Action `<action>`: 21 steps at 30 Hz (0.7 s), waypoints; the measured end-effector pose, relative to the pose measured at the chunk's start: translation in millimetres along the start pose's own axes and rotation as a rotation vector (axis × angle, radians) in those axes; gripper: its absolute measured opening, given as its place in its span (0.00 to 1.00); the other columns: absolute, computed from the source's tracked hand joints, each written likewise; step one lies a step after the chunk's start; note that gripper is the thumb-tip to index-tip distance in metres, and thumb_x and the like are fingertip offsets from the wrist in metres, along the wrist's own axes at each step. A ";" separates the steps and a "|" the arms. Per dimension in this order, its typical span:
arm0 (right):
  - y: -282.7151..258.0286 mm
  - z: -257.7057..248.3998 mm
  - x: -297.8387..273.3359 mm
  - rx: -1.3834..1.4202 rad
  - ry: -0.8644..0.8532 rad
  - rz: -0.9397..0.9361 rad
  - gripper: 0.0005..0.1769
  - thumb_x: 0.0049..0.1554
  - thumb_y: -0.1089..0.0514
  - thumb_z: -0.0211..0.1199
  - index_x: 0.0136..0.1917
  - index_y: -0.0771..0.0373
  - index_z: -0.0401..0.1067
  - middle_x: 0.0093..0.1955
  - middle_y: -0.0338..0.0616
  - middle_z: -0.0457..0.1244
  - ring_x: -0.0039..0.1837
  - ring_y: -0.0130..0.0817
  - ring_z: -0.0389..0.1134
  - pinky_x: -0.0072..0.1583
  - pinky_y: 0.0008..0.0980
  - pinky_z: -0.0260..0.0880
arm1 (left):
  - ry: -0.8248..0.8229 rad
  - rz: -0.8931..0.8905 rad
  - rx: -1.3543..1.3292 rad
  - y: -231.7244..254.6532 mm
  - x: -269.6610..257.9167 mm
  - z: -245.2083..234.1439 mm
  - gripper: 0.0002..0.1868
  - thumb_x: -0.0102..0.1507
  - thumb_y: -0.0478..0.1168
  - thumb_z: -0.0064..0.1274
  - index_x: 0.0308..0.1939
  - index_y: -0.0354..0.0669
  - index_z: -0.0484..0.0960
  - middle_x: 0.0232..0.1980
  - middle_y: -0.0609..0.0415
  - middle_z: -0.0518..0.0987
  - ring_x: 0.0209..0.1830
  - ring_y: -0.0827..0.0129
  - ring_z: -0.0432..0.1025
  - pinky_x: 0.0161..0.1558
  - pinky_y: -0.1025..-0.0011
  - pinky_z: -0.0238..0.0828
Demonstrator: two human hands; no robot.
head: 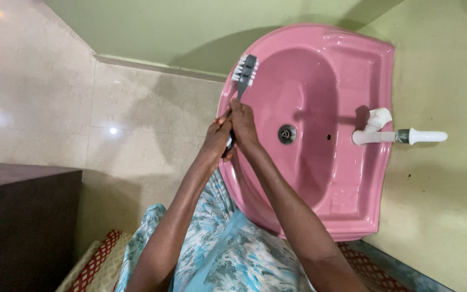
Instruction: The person cleans a pink corner sink by hand using a brush, scrubbing the basin and around the faucet.
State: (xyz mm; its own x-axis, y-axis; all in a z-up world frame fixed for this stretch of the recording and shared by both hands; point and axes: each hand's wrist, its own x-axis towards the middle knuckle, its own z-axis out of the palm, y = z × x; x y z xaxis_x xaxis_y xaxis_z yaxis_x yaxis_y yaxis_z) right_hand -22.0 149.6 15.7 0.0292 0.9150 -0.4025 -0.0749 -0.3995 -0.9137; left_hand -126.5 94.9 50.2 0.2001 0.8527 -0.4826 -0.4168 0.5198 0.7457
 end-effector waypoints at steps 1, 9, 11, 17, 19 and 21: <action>8.1 4.0 -3.3 0.010 -0.020 -0.048 0.22 0.67 0.48 0.46 0.39 0.65 0.67 0.28 0.49 0.65 0.32 0.38 0.71 0.39 0.33 0.77 | 0.041 -0.073 0.018 -4.6 -0.4 -7.3 0.22 0.71 0.47 0.36 0.67 0.51 0.73 0.14 0.56 0.67 0.05 0.71 0.59 0.07 0.71 0.51; -26.7 -40.3 108.6 0.005 0.235 -0.033 0.24 0.67 0.49 0.44 0.36 0.65 0.67 0.28 0.46 0.64 0.28 0.37 0.63 0.30 0.39 0.64 | 0.197 0.122 0.640 -6.4 141.3 22.4 0.32 0.74 0.60 0.48 0.29 0.37 0.84 0.16 0.57 0.74 0.11 0.76 0.69 0.17 0.78 0.61; -23.9 -44.5 123.7 0.140 0.269 -0.126 0.21 0.67 0.52 0.46 0.37 0.65 0.66 0.29 0.47 0.64 0.29 0.37 0.65 0.32 0.38 0.69 | 0.233 0.089 0.702 2.7 153.7 32.9 0.31 0.74 0.61 0.46 0.30 0.40 0.84 0.16 0.57 0.75 0.11 0.75 0.69 0.18 0.78 0.59; -12.6 -28.4 64.9 -0.209 0.146 -0.144 0.24 0.70 0.48 0.47 0.40 0.65 0.71 0.32 0.42 0.64 0.31 0.30 0.63 0.33 0.32 0.64 | 0.041 0.050 0.104 0.7 93.5 3.2 0.21 0.71 0.53 0.48 0.33 0.41 0.79 0.18 0.56 0.71 0.09 0.73 0.63 0.10 0.72 0.54; -28.6 -31.3 53.6 -0.007 0.062 0.088 0.21 0.67 0.43 0.43 0.42 0.57 0.67 0.31 0.41 0.66 0.23 0.32 0.53 0.24 0.32 0.50 | -0.036 -0.062 0.098 13.5 91.5 5.6 0.23 0.72 0.53 0.47 0.32 0.38 0.76 0.18 0.55 0.72 0.08 0.72 0.63 0.08 0.71 0.54; -46.5 -46.2 64.4 0.039 0.071 0.008 0.22 0.68 0.43 0.42 0.44 0.58 0.67 0.34 0.43 0.68 0.27 0.31 0.60 0.26 0.31 0.54 | -0.213 -0.029 0.177 31.0 115.6 26.2 0.18 0.71 0.48 0.41 0.38 0.37 0.77 0.18 0.52 0.76 0.09 0.70 0.70 0.11 0.72 0.65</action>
State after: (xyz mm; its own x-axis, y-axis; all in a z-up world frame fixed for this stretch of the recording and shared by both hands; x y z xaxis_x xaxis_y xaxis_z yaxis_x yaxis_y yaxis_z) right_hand 29.4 224.5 29.7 0.0989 0.9047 -0.4145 -0.1143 -0.4034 -0.9078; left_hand -93.1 210.9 29.6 0.3996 0.8191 -0.4115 -0.2503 0.5294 0.8106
